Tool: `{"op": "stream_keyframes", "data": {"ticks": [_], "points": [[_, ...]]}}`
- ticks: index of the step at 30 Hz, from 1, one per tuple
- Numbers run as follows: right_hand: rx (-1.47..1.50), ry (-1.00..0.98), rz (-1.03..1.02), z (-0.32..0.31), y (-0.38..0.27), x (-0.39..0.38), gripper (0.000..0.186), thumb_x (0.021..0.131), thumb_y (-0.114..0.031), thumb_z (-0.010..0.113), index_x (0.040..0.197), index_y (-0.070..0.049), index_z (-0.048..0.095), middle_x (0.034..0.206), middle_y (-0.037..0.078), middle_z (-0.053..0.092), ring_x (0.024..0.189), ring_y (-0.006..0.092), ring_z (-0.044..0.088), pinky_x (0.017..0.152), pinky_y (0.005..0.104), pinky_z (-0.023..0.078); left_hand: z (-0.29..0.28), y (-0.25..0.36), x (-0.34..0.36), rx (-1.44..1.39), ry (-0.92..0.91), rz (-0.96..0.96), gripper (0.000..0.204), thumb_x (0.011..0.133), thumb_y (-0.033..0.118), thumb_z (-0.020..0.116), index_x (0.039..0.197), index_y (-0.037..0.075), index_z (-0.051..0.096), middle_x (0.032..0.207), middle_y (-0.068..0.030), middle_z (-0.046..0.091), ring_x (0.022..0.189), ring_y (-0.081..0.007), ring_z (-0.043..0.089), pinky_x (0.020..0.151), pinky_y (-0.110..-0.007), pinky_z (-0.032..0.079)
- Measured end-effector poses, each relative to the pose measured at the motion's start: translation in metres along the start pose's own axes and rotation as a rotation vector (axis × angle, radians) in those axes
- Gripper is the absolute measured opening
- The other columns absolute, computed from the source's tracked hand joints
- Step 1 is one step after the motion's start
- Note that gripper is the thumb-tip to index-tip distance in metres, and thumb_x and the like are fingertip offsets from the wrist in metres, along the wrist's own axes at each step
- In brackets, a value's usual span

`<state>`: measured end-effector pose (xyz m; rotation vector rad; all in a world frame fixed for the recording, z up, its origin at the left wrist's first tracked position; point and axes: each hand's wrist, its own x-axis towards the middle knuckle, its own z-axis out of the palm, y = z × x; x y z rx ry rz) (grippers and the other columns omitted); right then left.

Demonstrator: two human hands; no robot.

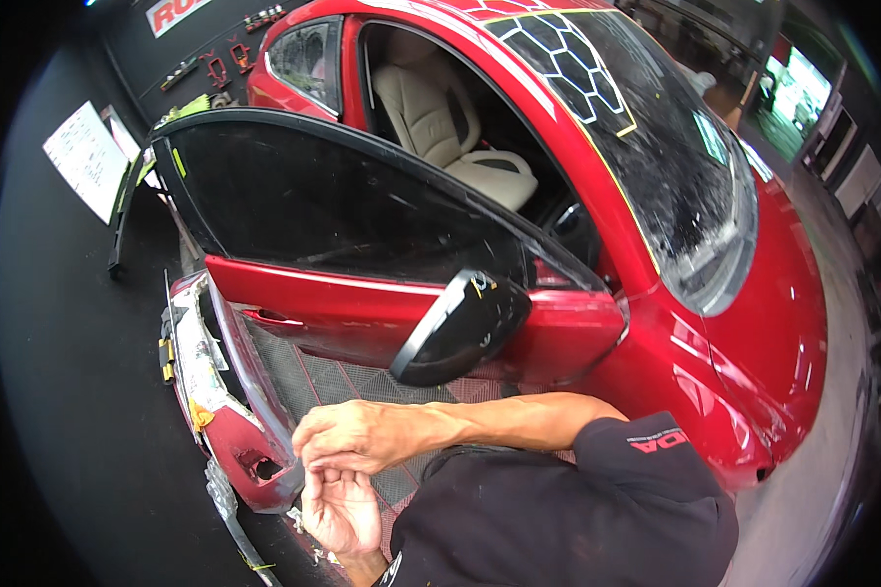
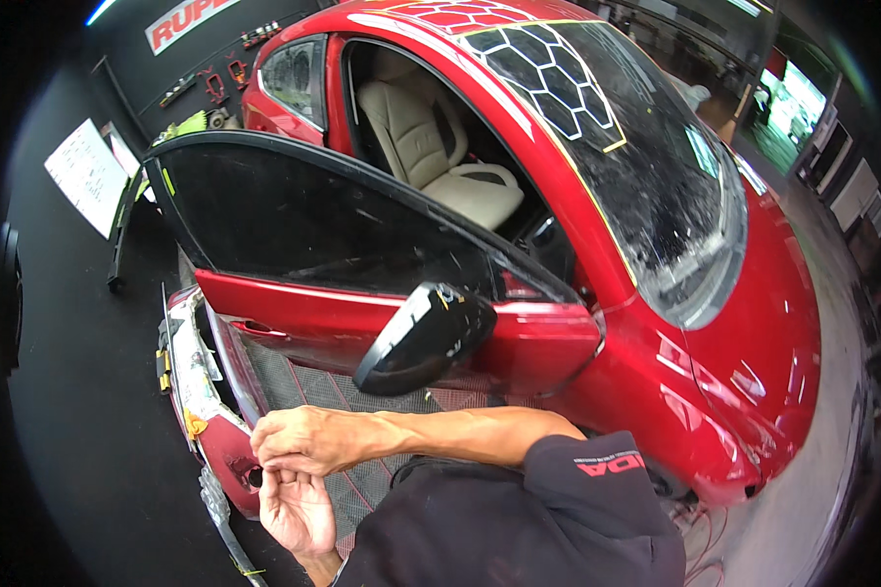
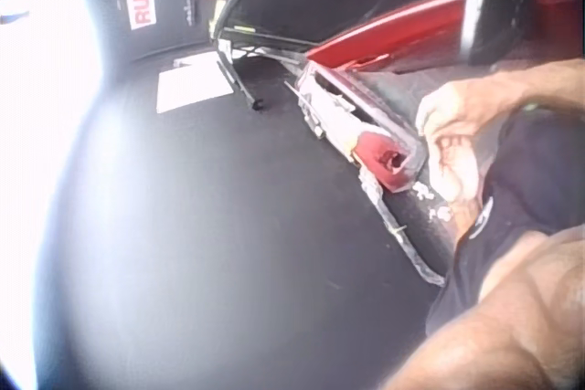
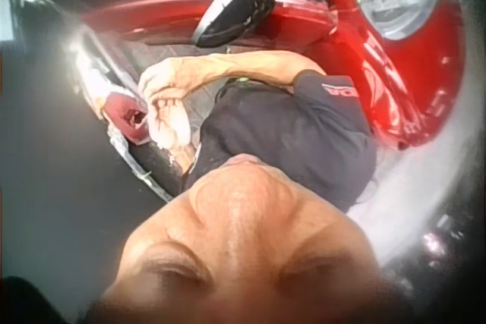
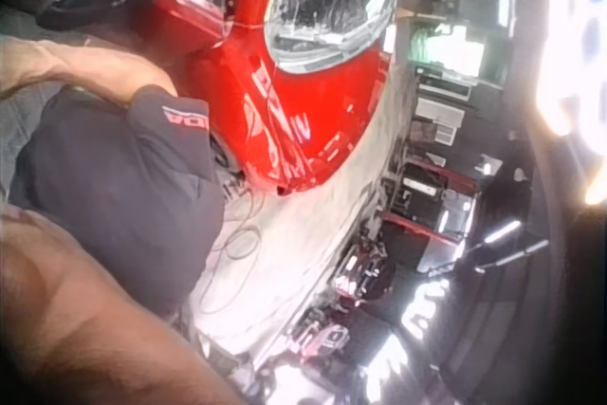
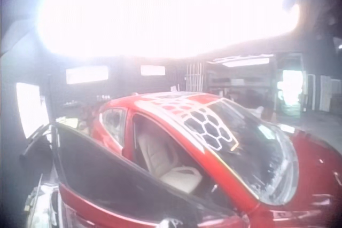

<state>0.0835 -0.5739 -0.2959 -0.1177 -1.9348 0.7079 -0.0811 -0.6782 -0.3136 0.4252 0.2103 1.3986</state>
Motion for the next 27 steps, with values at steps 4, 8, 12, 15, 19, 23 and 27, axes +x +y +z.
{"op": "stream_keyframes", "data": {"ticks": [4, 8, 12, 15, 19, 23, 27], "points": [[0.126, 0.213, 0.24, 0.062, -0.005, 0.024, 0.032, 0.114, -0.028, 0.055, 0.099, -0.001, 0.058, 0.097, 0.014, 0.063, 0.087, 0.0252, 0.067, 0.074, 0.0362, 0.056, -0.014, 0.048, -0.027, 0.03, -0.128, 0.035, 0.055, 0.117, 0.031, 0.037, 0.159, -0.003, 0.045, 0.16, -0.0239, 0.052, 0.156, -0.0357, 0.041, 0.132, -0.053, 0.027], [0.777, 0.502, 0.632, 0.094, -0.014, 0.052, 0.049, 0.116, -0.048, 0.046, 0.094, -0.006, 0.054, 0.084, 0.002, 0.061, 0.07, 0.0133, 0.068, 0.069, 0.0287, 0.055, -0.028, 0.074, -0.047, 0.122, -0.328, 0.173, 0.063, 0.116, 0.037, 0.037, 0.162, -0.006, 0.036, 0.164, -0.0281, 0.046, 0.158, -0.0402, 0.036, 0.134, -0.054, 0.02], [0.952, 0.625, 0.798, 0.123, -0.001, 0.069, 0.047, 0.115, -0.05, 0.046, 0.104, -0.004, 0.055, 0.099, 0.01, 0.067, 0.087, 0.0197, 0.075, 0.083, 0.0338, 0.061, -0.029, 0.068, -0.059, 0.959, -0.173, 0.449, 0.09, 0.11, 0.059, 0.045, 0.164, -0.011, 0.026, 0.169, -0.0326, 0.034, 0.161, -0.0422, 0.029, 0.135, -0.053, 0.015], [1.013, 0.557, 0.747, 0.153, -0.009, 0.073, 0.04, 0.117, -0.043, 0.045, 0.123, -0.004, 0.051, 0.122, 0.015, 0.065, 0.111, 0.0245, 0.073, 0.102, 0.04, 0.057, -0.026, 0.058, -0.043, 1.374, -0.236, 0.595, 0.105, 0.108, 0.073, 0.034, 0.168, -0.01, 0.012, 0.177, -0.0295, 0.014, 0.166, -0.0384, 0.011, 0.134, -0.048, 0.008], [0.796, 0.331, 0.545, 0.185, 0.01, 0.05, 0.049, 0.119, -0.035, 0.036, 0.154, 0.0, 0.041, 0.149, 0.016, 0.058, 0.14, 0.0271, 0.058, 0.119, 0.0397, 0.045, -0.047, 0.067, -0.033, 1.556, -0.232, 0.799, 0.105, 0.107, 0.074, 0.032, 0.169, -0.008, 0.012, 0.177, -0.0278, 0.014, 0.166, -0.0378, 0.012, 0.134, -0.048, 0.009], [0.73, 0.233, 0.516, 0.2, -0.016, 0.048, 0.063, 0.119, -0.039, 0.031, 0.168, 0.001, 0.025, 0.173, 0.015, 0.033, 0.159, 0.0255, 0.032, 0.13, 0.0367, 0.025, -0.066, 0.088, -0.02, 1.588, -0.085, 0.858, 0.106, 0.106, 0.076, 0.03, 0.169, -0.007, 0.012, 0.178, -0.0262, 0.014, 0.166, -0.0371, 0.014, 0.134, -0.048, 0.01], [0.832, 0.048, 0.651, 0.177, -0.046, 0.048, 0.079, 0.117, -0.054, 0.031, 0.171, 0.002, 0.017, 0.18, 0.016, 0.017, 0.166, 0.0261, 0.017, 0.134, 0.0373, 0.014, -0.068, 0.104, -0.012, 1.465, 0.076, 0.822, 0.106, 0.106, 0.077, 0.028, 0.169, -0.006, 0.011, 0.178, -0.0245, 0.013, 0.166, -0.0364, 0.015, 0.134, -0.049, 0.01]]}}
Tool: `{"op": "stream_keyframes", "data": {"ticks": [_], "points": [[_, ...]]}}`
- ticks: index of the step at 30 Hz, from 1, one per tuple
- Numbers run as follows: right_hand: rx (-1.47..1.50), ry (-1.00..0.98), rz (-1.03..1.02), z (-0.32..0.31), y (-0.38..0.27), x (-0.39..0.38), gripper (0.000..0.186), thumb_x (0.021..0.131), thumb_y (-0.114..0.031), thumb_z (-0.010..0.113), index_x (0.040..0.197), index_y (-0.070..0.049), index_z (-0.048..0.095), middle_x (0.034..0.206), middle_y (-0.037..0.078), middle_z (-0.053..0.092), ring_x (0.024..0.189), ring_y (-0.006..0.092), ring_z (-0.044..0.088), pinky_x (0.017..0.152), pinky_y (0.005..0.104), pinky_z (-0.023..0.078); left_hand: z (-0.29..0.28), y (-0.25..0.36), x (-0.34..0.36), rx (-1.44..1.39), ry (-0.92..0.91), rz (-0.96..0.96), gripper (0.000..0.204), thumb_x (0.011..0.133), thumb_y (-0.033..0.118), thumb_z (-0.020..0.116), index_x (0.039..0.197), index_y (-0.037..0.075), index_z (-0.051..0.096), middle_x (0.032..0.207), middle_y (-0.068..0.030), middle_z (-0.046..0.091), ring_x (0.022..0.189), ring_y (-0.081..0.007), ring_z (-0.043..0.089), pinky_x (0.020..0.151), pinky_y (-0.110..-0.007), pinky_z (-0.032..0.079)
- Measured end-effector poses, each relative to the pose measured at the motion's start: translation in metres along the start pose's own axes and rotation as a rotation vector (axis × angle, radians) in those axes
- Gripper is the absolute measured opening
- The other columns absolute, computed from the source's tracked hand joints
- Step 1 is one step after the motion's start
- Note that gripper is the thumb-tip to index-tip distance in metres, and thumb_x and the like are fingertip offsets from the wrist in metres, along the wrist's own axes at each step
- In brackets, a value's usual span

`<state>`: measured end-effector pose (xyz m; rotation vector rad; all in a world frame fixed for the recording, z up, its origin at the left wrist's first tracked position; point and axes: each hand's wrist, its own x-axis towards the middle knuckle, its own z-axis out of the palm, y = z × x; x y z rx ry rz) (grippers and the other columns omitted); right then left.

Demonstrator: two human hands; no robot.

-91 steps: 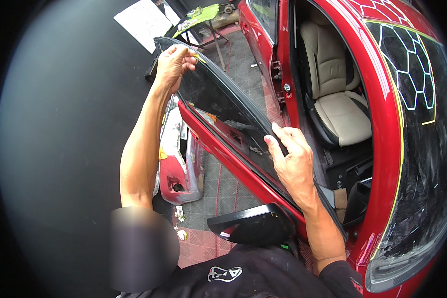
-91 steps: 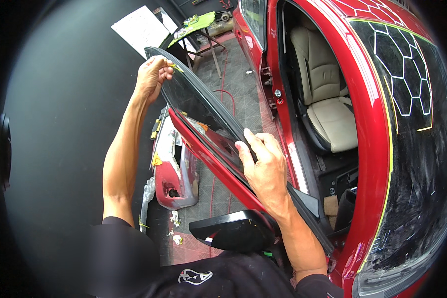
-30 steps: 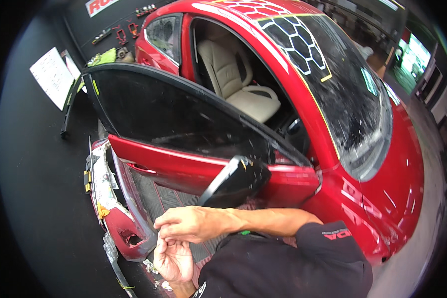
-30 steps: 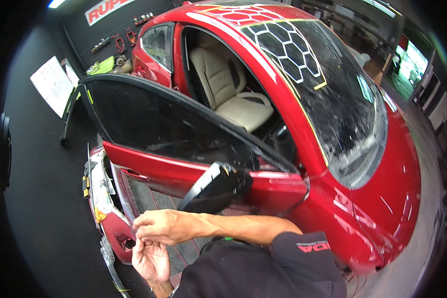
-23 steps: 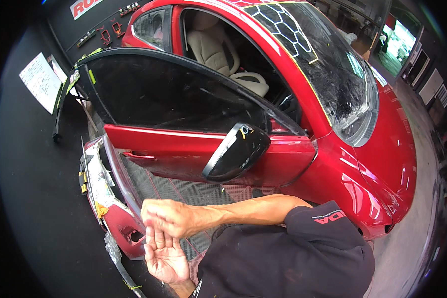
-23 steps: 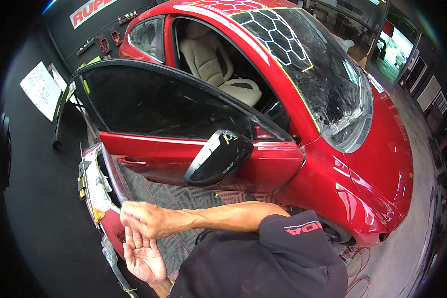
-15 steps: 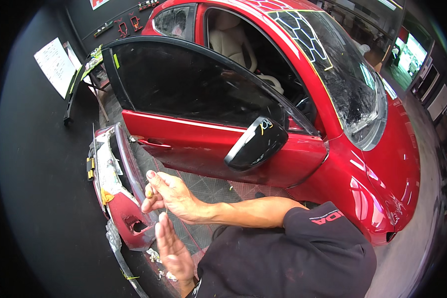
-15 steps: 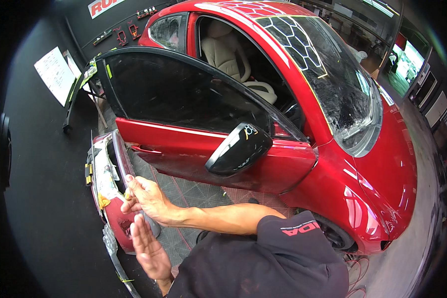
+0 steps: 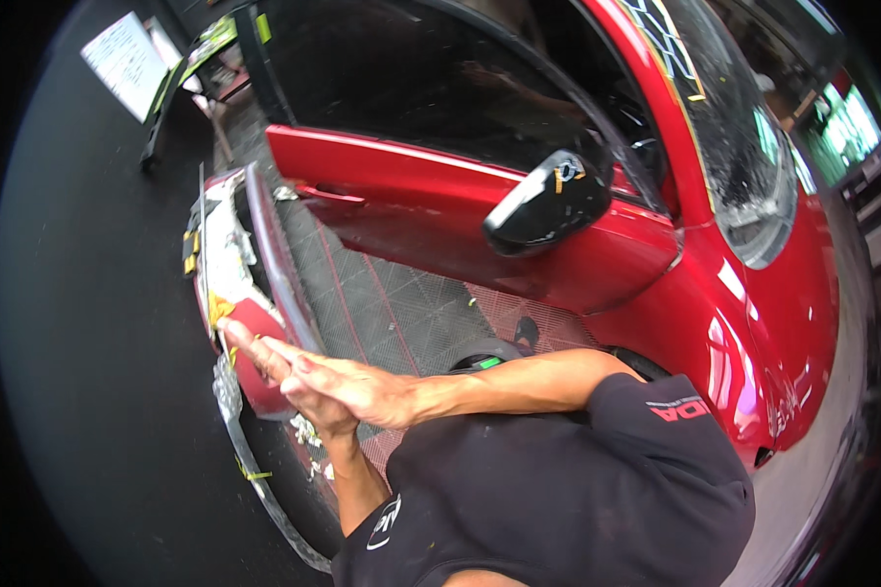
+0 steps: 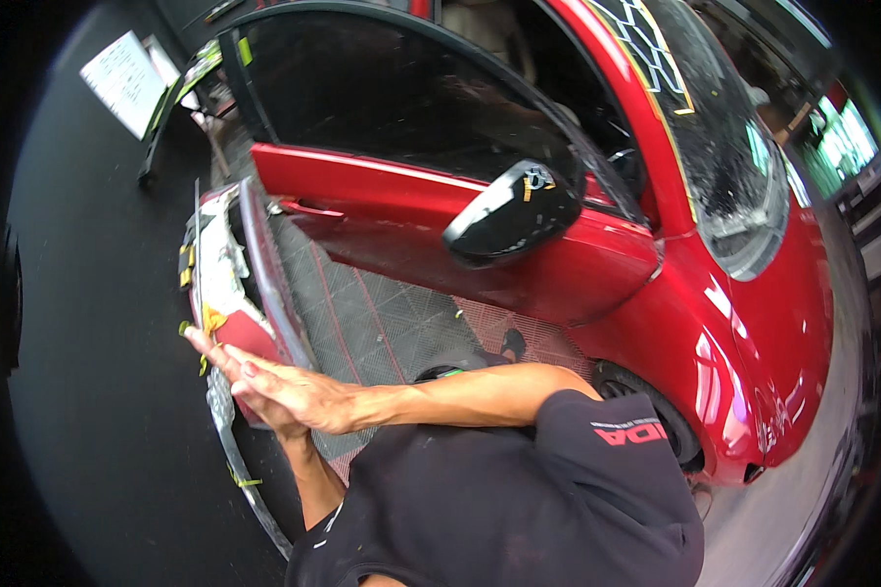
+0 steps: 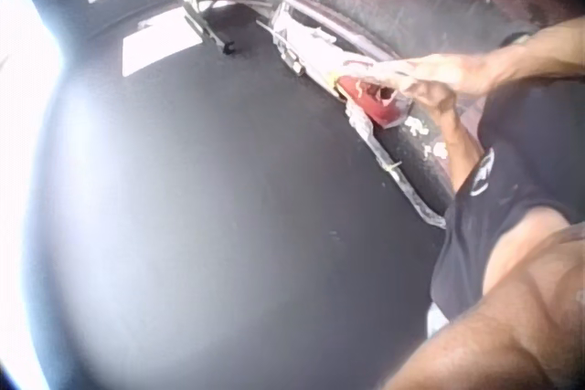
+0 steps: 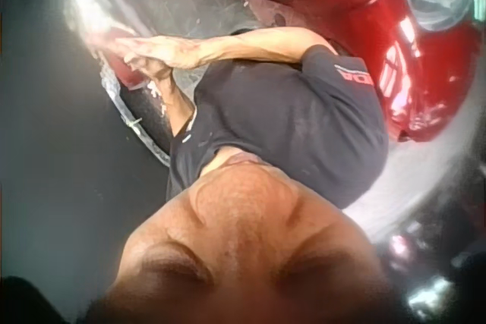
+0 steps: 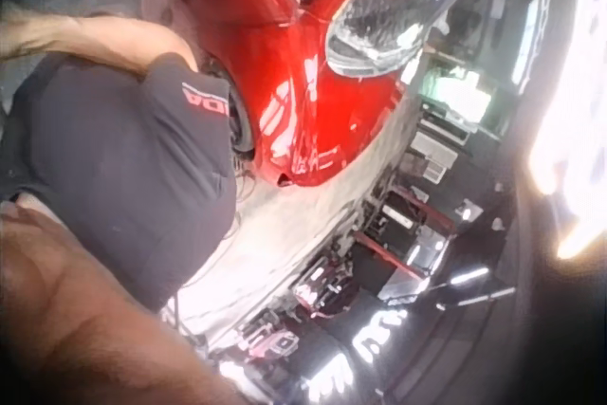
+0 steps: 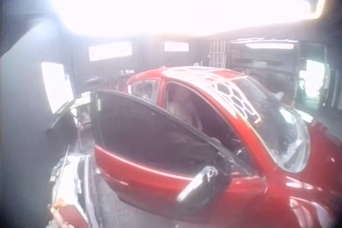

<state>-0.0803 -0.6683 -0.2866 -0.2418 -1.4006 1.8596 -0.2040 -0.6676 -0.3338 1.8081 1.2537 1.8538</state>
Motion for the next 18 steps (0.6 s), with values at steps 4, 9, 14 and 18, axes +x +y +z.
{"op": "stream_keyframes", "data": {"ticks": [4, 9, 14, 18], "points": [[-0.019, 0.168, -0.04, -0.006, 0.02, 0.006, 0.074, 0.117, -0.046, 0.042, 0.169, 0.003, 0.023, 0.172, 0.02, 0.034, 0.16, 0.0264, 0.031, 0.13, 0.0354, 0.026, 0.002, 0.012, -0.01, -0.191, 0.094, -0.122, 0.107, 0.105, 0.079, 0.025, 0.17, -0.005, 0.011, 0.179, -0.0228, 0.013, 0.166, -0.0358, 0.016, 0.134, -0.049, 0.011], [-0.021, 0.098, 0.154, -0.017, 0.031, 0.023, 0.053, 0.111, -0.019, 0.063, 0.159, -0.001, 0.049, 0.149, 0.011, 0.062, 0.138, 0.0152, 0.055, 0.117, 0.0323, 0.043, 0.0, 0.032, -0.067, -0.425, 0.201, -0.178, 0.111, 0.101, 0.082, 0.041, 0.165, -0.007, 0.021, 0.173, -0.0283, 0.024, 0.159, -0.0427, 0.031, 0.132, -0.052, 0.023], [-0.121, -0.079, 0.46, -0.034, 0.058, 0.007, 0.03, 0.107, -0.015, 0.07, 0.134, -0.002, 0.07, 0.113, 0.004, 0.076, 0.102, 0.0091, 0.068, 0.097, 0.0308, 0.054, -0.034, 0.033, -0.088, -0.611, 0.212, -0.351, 0.102, 0.102, 0.077, 0.046, 0.16, -0.006, 0.032, 0.163, -0.0271, 0.039, 0.147, -0.0413, 0.048, 0.126, -0.053, 0.033], [-0.382, -0.283, 0.509, -0.045, 0.063, 0.018, 0.025, 0.104, -0.021, 0.075, 0.119, -0.001, 0.073, 0.103, 0.002, 0.078, 0.096, 0.0083, 0.068, 0.086, 0.0317, 0.056, -0.063, 0.025, -0.105, -0.556, 0.132, -0.514, 0.096, 0.102, 0.076, 0.048, 0.154, -0.005, 0.042, 0.153, -0.026, 0.051, 0.142, -0.0378, 0.052, 0.121, -0.052, 0.038]]}}
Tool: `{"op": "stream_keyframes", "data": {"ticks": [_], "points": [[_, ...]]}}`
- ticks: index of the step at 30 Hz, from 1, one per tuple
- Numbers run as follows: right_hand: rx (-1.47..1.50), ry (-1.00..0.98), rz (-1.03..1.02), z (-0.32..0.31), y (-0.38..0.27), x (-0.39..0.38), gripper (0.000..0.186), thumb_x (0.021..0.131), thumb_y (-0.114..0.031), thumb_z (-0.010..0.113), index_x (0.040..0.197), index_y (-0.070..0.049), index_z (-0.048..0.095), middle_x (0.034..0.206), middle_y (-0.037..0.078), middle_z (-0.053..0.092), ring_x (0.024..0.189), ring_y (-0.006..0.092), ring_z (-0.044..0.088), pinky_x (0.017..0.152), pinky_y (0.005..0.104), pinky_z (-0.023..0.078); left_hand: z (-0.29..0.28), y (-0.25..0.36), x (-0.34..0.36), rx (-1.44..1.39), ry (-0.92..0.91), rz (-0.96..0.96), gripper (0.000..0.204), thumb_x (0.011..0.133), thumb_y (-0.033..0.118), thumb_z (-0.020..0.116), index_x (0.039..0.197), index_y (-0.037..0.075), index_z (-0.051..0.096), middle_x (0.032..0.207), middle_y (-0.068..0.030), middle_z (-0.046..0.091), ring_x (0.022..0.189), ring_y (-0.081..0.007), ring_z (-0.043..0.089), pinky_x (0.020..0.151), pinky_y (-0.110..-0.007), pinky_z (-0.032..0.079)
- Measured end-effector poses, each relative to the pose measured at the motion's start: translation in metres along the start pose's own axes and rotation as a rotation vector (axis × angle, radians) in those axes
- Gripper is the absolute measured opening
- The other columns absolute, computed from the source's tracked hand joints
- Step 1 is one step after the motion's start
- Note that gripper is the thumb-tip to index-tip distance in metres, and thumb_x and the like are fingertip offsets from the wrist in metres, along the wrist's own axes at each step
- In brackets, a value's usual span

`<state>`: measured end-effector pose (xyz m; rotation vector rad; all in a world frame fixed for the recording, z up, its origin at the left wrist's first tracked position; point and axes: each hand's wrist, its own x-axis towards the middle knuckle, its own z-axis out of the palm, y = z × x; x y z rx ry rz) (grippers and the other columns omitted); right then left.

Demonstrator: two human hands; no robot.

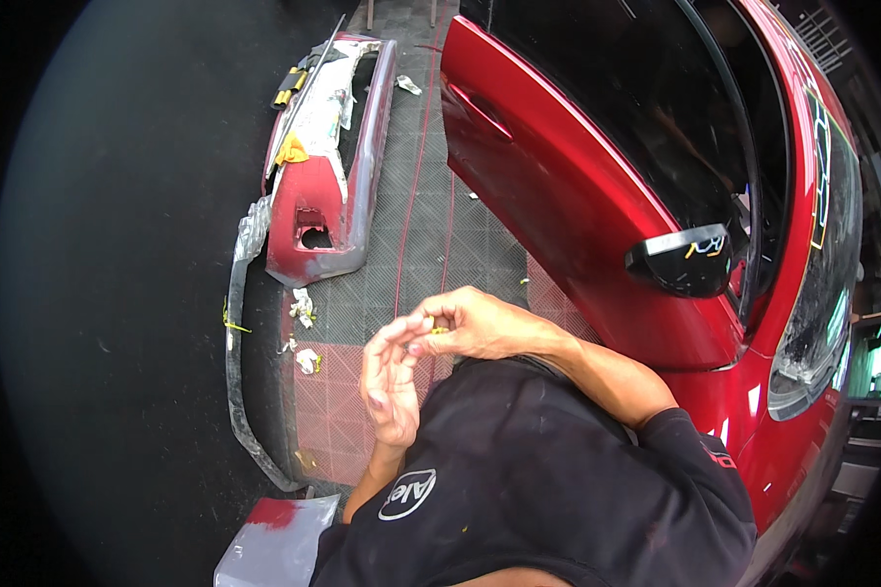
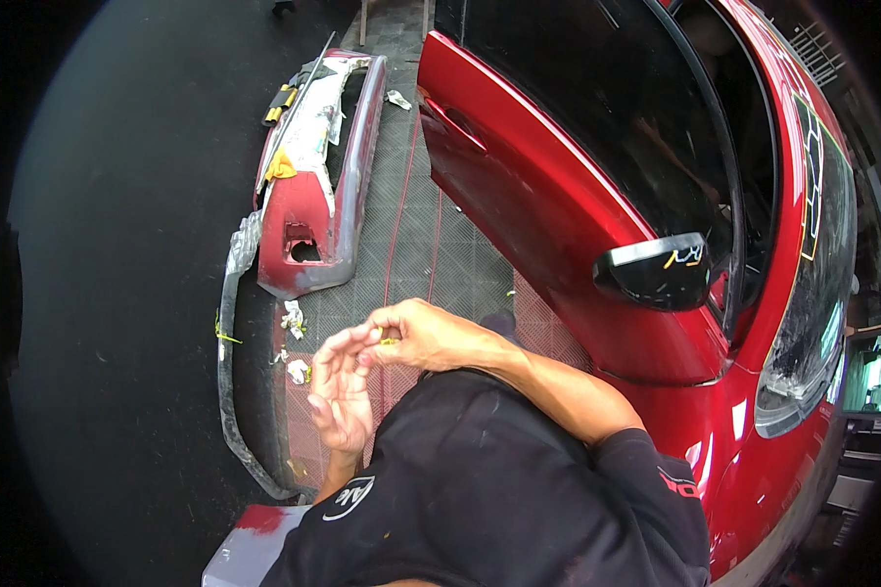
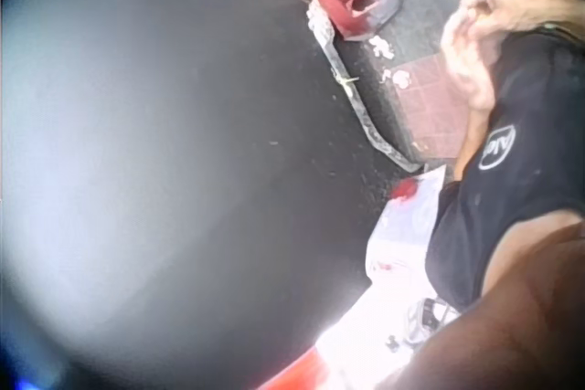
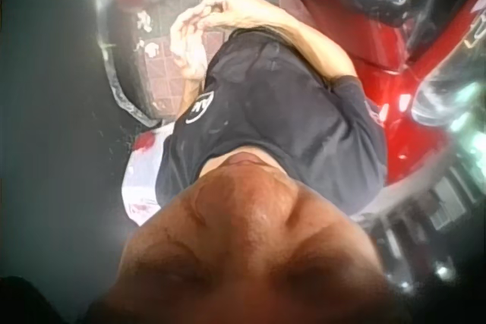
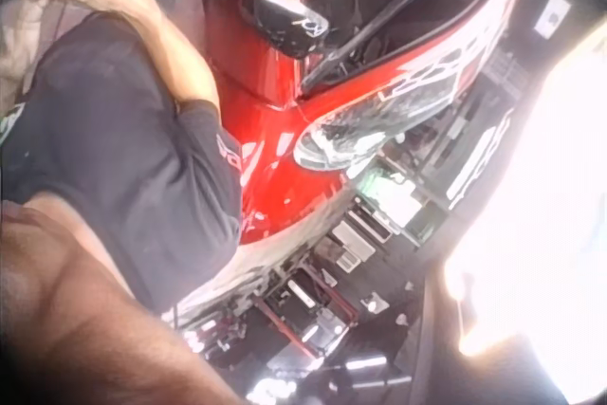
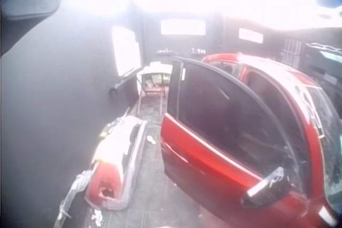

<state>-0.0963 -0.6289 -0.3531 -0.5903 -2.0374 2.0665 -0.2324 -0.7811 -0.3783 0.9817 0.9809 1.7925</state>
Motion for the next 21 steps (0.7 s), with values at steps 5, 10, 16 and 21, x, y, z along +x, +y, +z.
{"op": "stream_keyframes", "data": {"ticks": [5, 10, 16, 21], "points": [[-0.207, -0.032, 0.167, -0.036, -0.009, 0.015, 0.024, 0.103, -0.023, 0.076, 0.111, -0.001, 0.076, 0.091, 0.008, 0.077, 0.085, 0.0145, 0.068, 0.08, 0.0364, 0.055, -0.01, -0.005, 0.027, 0.127, -0.028, -0.009, 0.088, 0.102, 0.07, 0.056, 0.142, -0.009, 0.055, 0.141, -0.0285, 0.061, 0.135, -0.0385, 0.061, 0.113, -0.05, 0.049], [-0.27, 0.12, -0.16, -0.083, 0.012, 0.034, 0.022, 0.105, -0.018, 0.07, 0.11, 0.002, 0.075, 0.082, 0.012, 0.071, 0.08, 0.0249, 0.069, 0.078, 0.0364, 0.055, -0.018, -0.027, 0.079, 0.122, -0.107, -0.047, 0.072, 0.103, 0.049, 0.068, 0.138, -0.013, 0.059, 0.142, -0.0273, 0.063, 0.135, -0.0336, 0.061, 0.115, -0.044, 0.047], [-0.092, 0.447, 0.096, -0.171, 0.007, 0.055, 0.042, 0.115, -0.034, 0.054, 0.096, 0.001, 0.068, 0.076, 0.005, 0.062, 0.071, 0.0162, 0.058, 0.068, 0.0352, 0.05, -0.041, -0.064, 0.195, 0.417, -0.169, -0.286, 0.041, 0.104, 0.017, 0.068, 0.137, -0.007, 0.064, 0.134, -0.019, 0.071, 0.122, -0.026, 0.069, 0.109, -0.038, 0.051], [-0.272, 0.69, 0.122, -0.232, -0.004, 0.111, 0.033, 0.114, -0.023, 0.053, 0.103, 0.002, 0.07, 0.088, 0.01, 0.068, 0.075, 0.018, 0.062, 0.071, 0.0334, 0.051, -0.052, -0.111, 0.283, 0.517, -0.075, -0.355, 0.053, 0.101, 0.007, 0.07, 0.15, -0.003, 0.054, 0.141, -0.016, 0.07, 0.126, -0.0228, 0.068, 0.11, -0.037, 0.051]]}}
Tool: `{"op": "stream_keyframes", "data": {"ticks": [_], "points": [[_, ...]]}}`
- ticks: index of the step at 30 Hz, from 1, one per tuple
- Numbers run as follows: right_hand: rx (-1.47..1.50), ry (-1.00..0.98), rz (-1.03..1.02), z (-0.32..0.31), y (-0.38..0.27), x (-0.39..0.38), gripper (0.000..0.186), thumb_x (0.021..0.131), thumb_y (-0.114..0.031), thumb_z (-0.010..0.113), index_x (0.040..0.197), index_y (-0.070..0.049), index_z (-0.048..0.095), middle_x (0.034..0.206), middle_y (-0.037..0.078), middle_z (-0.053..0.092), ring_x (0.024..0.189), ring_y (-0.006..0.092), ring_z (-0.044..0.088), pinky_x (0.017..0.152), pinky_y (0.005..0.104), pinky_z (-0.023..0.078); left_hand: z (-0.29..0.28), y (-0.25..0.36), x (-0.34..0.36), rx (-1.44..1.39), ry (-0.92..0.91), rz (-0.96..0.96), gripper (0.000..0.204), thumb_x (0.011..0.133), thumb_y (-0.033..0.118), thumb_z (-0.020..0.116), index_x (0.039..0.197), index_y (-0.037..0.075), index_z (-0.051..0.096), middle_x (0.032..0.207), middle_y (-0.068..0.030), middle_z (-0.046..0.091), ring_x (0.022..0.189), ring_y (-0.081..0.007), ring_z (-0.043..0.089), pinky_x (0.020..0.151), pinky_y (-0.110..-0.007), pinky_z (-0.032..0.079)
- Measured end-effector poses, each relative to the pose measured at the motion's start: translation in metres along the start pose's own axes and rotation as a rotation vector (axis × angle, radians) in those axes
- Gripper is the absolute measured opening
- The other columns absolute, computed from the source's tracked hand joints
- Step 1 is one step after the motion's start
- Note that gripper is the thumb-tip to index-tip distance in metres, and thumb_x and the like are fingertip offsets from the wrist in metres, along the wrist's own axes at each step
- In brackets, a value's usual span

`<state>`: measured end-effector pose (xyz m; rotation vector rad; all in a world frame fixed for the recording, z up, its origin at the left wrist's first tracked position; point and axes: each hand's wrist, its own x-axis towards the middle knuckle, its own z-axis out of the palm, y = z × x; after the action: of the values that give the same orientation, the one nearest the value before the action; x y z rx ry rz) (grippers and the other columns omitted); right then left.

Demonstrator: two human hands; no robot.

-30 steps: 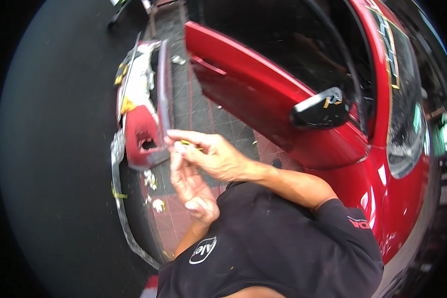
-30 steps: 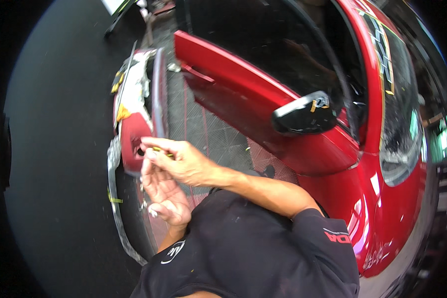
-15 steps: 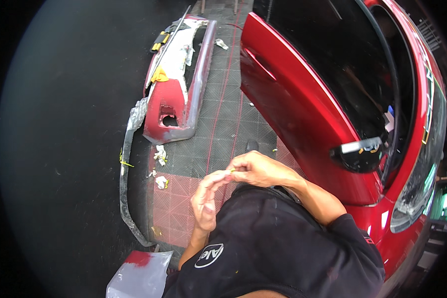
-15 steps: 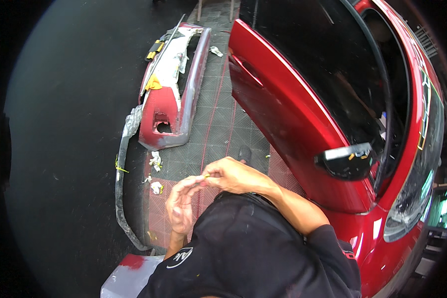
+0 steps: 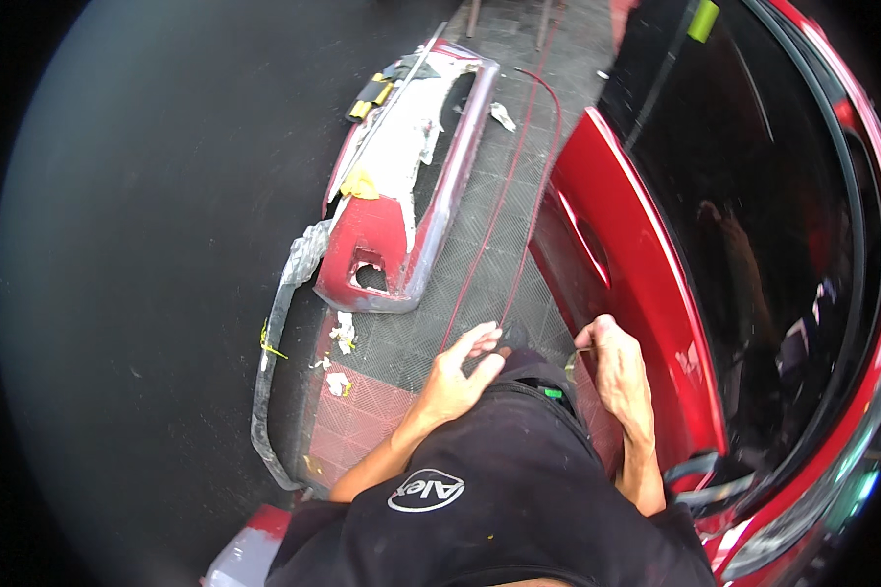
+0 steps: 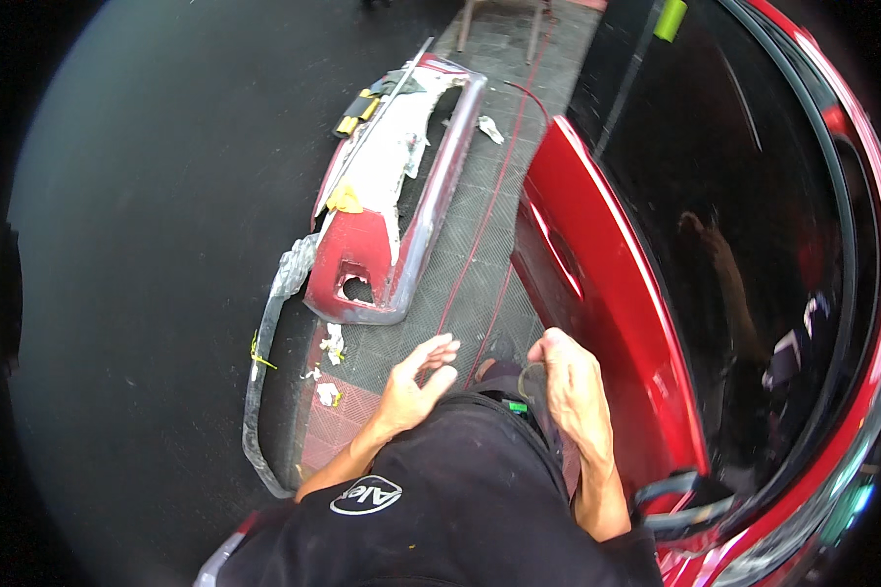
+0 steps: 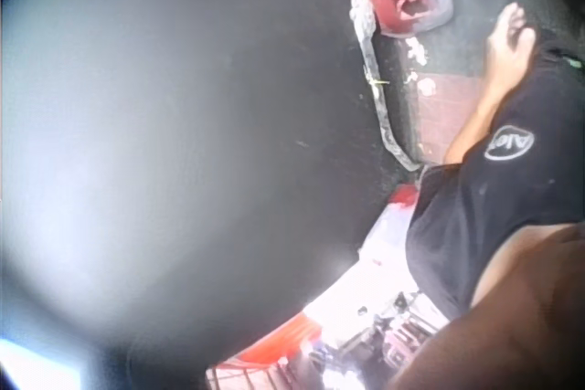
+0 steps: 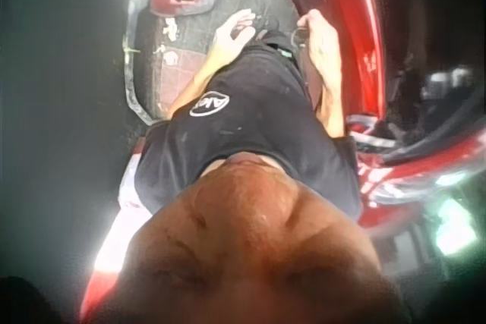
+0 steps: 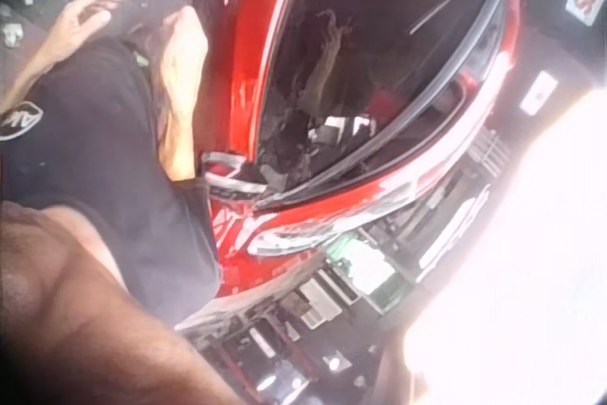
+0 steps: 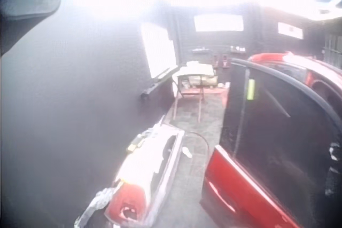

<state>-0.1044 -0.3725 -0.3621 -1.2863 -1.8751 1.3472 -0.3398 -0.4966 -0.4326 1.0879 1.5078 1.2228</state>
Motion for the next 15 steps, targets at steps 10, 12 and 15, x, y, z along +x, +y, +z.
{"op": "stream_keyframes", "data": {"ticks": [10, 12, 15], "points": [[0.916, -0.601, 0.145, 0.095, -0.003, 0.168, 0.063, 0.106, -0.016, 0.059, 0.163, 0.002, 0.038, 0.163, 0.02, 0.048, 0.152, 0.0337, 0.045, 0.127, 0.0461, 0.036, -0.014, 0.021, 0.191, 0.418, 0.067, 0.678, 0.091, 0.108, 0.069, 0.031, 0.163, -0.002, 0.04, 0.171, -0.0227, 0.037, 0.16, -0.0443, 0.03, 0.129, -0.063, 0.018], [0.925, -0.611, 0.324, 0.097, -0.008, 0.195, 0.073, 0.101, -0.024, 0.059, 0.165, 0.003, 0.036, 0.169, 0.018, 0.041, 0.156, 0.0326, 0.039, 0.13, 0.0459, 0.026, -0.039, 0.01, 0.225, 0.464, 0.148, 0.572, 0.094, 0.108, 0.073, 0.023, 0.165, -0.001, 0.037, 0.173, -0.0222, 0.034, 0.163, -0.0447, 0.023, 0.129, -0.066, 0.008], [1.197, -0.576, 0.344, 0.099, -0.016, 0.229, 0.066, 0.108, -0.028, 0.058, 0.161, 0.007, 0.041, 0.171, 0.02, 0.039, 0.158, 0.033, 0.038, 0.132, 0.0465, 0.024, -0.073, -0.012, 0.262, 0.502, 0.162, 0.417, 0.095, 0.108, 0.073, 0.018, 0.168, 0.0, 0.029, 0.177, -0.023, 0.023, 0.165, -0.0469, 0.01, 0.127, -0.068, -0.003]]}}
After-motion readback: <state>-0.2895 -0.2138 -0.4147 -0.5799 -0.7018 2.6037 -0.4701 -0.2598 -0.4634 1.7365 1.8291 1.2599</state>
